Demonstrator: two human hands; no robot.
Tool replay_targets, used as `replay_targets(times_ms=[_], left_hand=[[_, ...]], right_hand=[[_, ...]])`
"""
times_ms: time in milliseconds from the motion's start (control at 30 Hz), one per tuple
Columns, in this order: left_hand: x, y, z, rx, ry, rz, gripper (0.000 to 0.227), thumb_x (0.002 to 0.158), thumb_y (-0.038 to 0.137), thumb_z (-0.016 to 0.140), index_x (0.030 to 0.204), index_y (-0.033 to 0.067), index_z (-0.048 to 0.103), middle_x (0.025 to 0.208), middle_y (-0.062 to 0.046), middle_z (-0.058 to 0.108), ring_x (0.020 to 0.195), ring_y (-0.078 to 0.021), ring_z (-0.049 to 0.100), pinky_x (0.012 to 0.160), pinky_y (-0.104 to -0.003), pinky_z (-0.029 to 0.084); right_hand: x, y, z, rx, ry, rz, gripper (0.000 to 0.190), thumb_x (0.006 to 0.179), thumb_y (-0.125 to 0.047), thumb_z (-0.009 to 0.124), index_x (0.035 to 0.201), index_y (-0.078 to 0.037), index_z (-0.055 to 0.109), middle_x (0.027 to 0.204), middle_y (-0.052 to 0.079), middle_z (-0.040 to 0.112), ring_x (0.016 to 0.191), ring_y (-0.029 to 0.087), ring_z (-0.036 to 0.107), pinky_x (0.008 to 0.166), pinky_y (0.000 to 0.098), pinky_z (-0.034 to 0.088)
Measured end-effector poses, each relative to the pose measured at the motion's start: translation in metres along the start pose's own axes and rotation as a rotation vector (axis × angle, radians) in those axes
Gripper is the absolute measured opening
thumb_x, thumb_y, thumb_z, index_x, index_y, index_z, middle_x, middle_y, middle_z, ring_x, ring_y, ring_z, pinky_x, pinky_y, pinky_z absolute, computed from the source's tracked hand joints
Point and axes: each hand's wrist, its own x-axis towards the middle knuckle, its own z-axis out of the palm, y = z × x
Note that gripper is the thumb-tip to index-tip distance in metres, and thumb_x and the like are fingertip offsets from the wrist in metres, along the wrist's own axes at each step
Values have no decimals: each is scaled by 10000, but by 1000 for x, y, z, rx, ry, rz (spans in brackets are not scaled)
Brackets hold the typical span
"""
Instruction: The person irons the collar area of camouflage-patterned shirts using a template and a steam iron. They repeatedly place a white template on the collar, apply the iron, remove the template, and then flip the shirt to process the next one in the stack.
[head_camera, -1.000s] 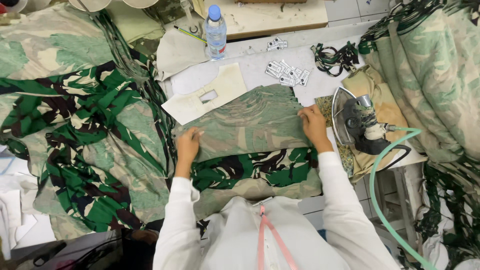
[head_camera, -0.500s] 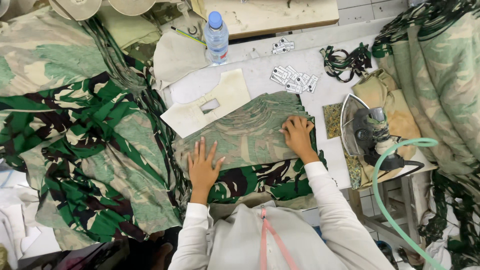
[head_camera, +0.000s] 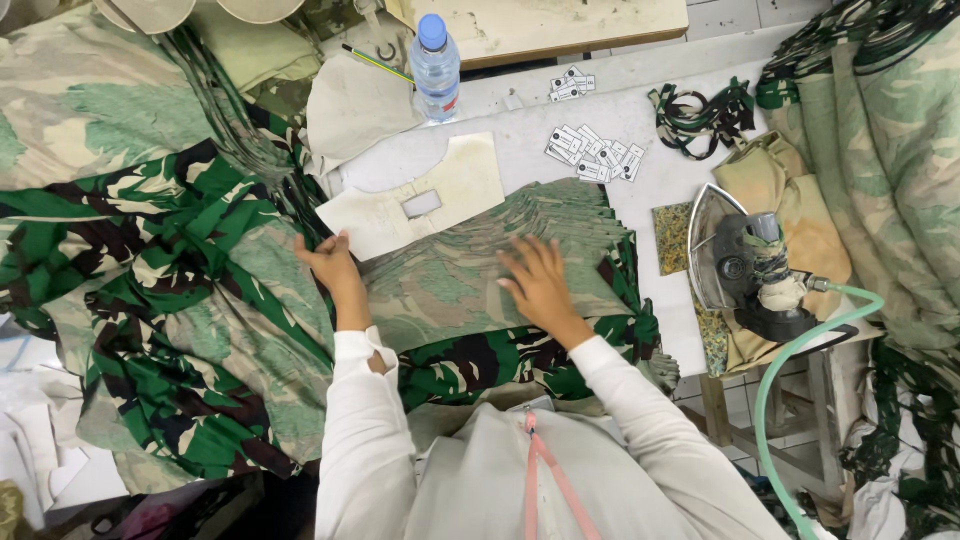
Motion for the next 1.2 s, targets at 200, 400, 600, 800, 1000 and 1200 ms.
replay_targets(times_ms=[200, 400, 600, 800, 1000, 1200], left_hand=[[-40, 66, -2, -47, -51, 125, 361, 816, -16, 565, 1170, 39, 515, 795, -33, 486, 713, -117, 466, 679, -280, 421], [-104, 132, -40, -118, -68, 474, 344, 857, -63, 526, 1189, 22, 501, 871, -74, 447, 734, -109, 475, 713, -251, 433], [-163, 191, -53, -218, -278, 656, 268, 852, -87, 492, 1114, -60, 542, 885, -112, 455, 831, -197, 559, 729, -306, 492], [-183, 181, -34, -640, -533, 272, 305, 833, -72, 499, 1138, -54, 490, 950, -71, 447, 951, -163, 536, 798, -286, 488], [-182, 87, -10, -392, -425, -110, 322, 842, -35, 516, 1163, -17, 496, 941, -43, 441, 886, -141, 490, 765, -254, 468], [-169, -28, -28, 163, -358, 56, 295, 863, 2, 547, 1156, -1, 510, 898, -113, 516, 812, -195, 547, 732, -334, 459]], right_hand=[[39, -48, 48, -62, 70, -151, 151, 803, -215, 598, 925, -136, 638, 946, 41, 534, 992, 218, 455, 862, 538, 240], [34, -35, 88, -140, 179, -297, 78, 831, -79, 522, 807, -131, 575, 813, 37, 523, 901, 198, 484, 789, 482, 238], [26, -45, 34, 237, 201, 64, 32, 854, -85, 522, 862, -94, 493, 806, 33, 455, 797, 201, 432, 738, 396, 233], [-53, -40, -34, 547, -330, -316, 142, 889, -180, 501, 920, -69, 584, 869, 89, 547, 729, 250, 501, 644, 343, 369], [-72, -39, -42, 735, -430, -305, 153, 862, -54, 506, 989, -33, 590, 936, 129, 570, 754, 271, 506, 671, 367, 381], [-69, -24, -56, 860, -230, -138, 190, 834, -57, 505, 975, -54, 633, 893, 117, 627, 789, 238, 568, 723, 364, 425]])
